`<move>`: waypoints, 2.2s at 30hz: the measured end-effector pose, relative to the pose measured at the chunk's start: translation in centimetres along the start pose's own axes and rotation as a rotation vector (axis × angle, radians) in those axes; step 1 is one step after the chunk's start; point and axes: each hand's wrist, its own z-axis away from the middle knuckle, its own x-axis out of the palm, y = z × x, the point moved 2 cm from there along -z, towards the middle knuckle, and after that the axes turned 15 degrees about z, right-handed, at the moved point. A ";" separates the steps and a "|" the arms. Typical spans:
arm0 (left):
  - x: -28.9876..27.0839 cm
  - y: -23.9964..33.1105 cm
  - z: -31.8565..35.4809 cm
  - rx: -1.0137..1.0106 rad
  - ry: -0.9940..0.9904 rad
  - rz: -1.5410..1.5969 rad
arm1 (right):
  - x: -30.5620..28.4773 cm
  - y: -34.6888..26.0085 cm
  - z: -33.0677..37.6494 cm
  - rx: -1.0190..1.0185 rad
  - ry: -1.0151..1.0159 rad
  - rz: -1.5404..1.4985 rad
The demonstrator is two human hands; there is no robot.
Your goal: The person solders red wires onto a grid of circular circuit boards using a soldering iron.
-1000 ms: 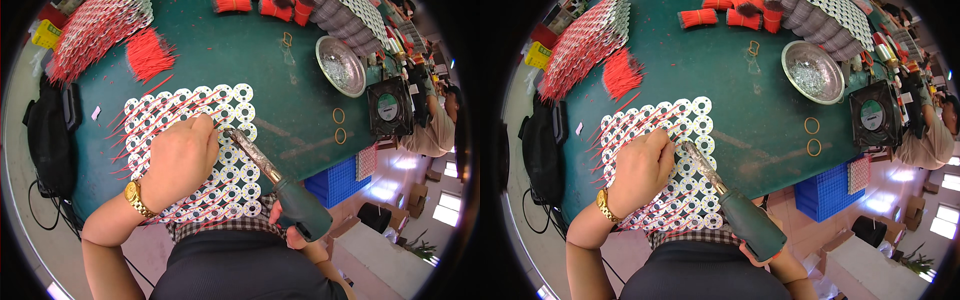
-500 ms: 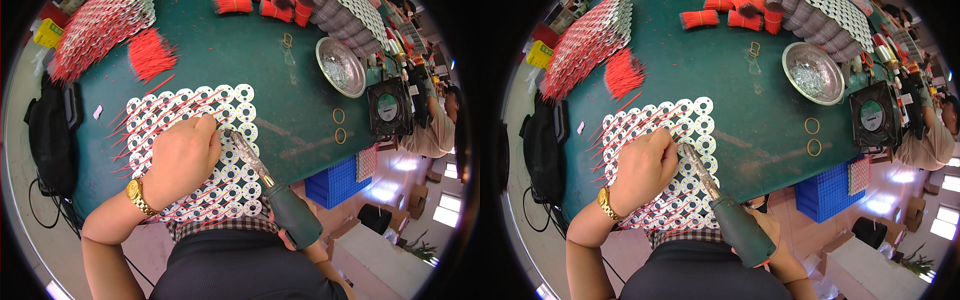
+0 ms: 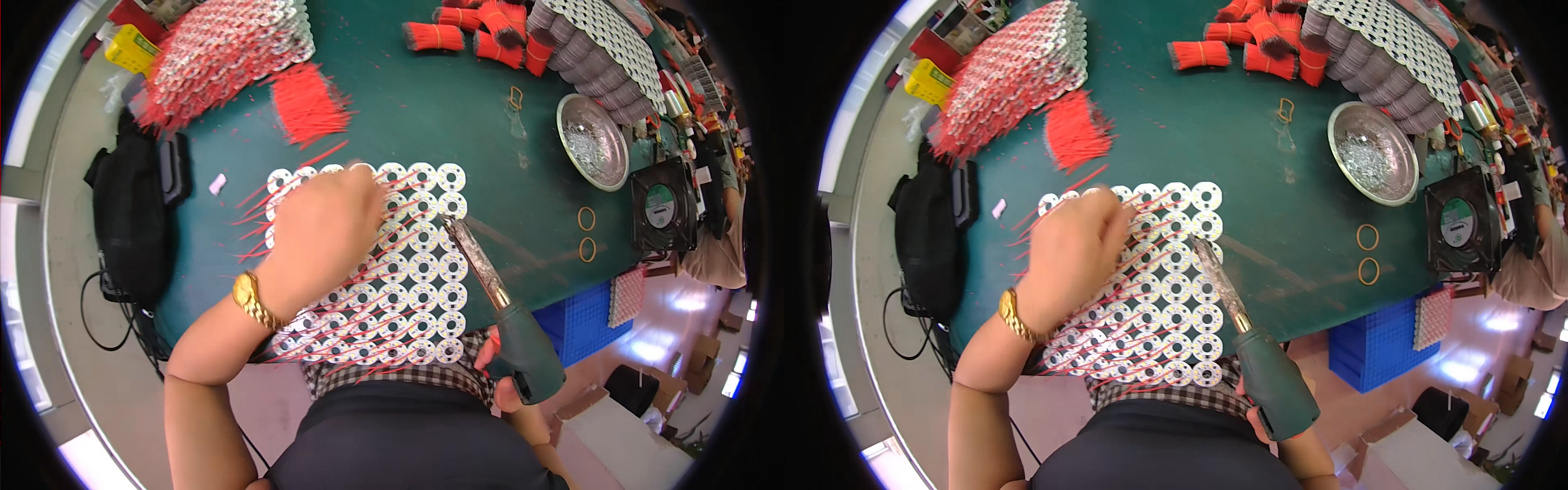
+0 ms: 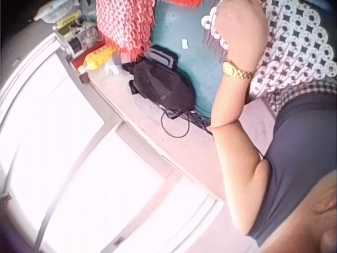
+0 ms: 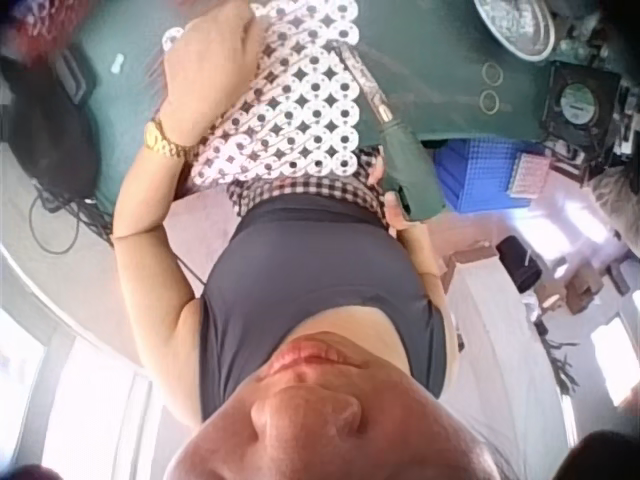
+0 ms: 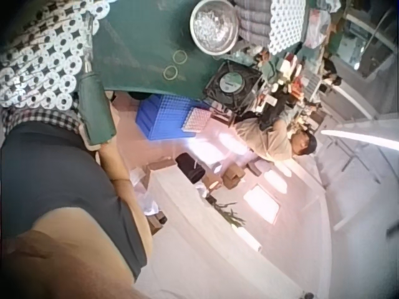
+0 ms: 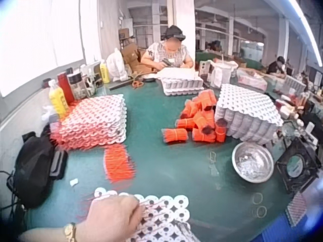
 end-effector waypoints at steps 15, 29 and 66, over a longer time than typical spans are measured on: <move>-0.8 -6.9 -3.0 0.008 0.102 -0.402 | -0.2 2.5 1.5 -0.056 -0.057 0.018; -2.2 -7.3 -4.9 0.097 0.265 -0.427 | -0.6 3.0 1.7 -0.316 0.141 0.388; 1.5 2.2 2.8 0.017 -0.118 0.363 | 0.6 1.3 2.7 0.082 -0.054 -0.372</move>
